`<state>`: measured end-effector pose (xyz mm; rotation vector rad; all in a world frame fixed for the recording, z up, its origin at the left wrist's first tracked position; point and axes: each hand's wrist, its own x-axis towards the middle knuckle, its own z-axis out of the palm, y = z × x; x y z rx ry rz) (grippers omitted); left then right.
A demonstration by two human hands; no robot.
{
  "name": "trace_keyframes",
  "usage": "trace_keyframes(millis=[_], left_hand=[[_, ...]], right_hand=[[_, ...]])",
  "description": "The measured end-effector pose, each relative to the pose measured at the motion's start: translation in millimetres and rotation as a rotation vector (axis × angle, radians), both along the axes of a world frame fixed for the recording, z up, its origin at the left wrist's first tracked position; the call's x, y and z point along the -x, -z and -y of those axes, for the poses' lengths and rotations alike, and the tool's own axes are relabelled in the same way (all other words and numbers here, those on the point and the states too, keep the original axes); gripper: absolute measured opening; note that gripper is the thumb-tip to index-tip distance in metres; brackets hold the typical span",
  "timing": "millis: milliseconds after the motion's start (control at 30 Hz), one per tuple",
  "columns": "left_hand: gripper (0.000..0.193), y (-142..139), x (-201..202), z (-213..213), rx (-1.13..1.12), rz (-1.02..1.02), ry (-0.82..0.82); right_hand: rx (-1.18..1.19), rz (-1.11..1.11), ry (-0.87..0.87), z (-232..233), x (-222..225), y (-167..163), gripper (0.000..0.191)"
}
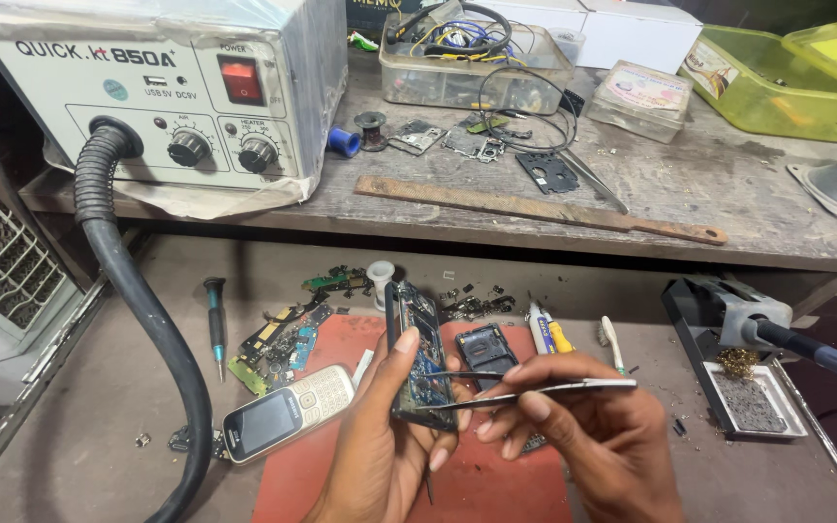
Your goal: The person holds a disassembled mobile phone motherboard and casing, using tweezers to remove small components and a white sticker. The person then places the casing back onto the motherboard.
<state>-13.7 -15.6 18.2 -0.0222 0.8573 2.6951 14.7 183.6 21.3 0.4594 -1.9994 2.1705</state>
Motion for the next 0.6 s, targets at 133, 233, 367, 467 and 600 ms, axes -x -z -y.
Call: trace_keyframes(millis=[133,233,367,467,600], left_hand=[[0.034,-2,-1,1,-0.058,-0.034,-0.013],[0.033,-2,1,3,-0.092,0.014,0.005],[0.036,1,0,1,-0.133,-0.034,0.024],[0.04,4,-2,-1,-0.152,-0.048,0.046],[0.039,6,-2,-3,-0.17,-0.099,0.045]], right_hand=[[0.06,-0.052,-0.017,-10,-3,-12,0.024],[0.14,-0.205,0.062,-5,-9,-26,0.023],[-0.471,-0.46,0.334,19,-19,-43,0.024],[-1.01,-0.599,0.694,35,-24,-49,0.027],[-1.017,-0.705,0.56,37,-14,-45,0.021]])
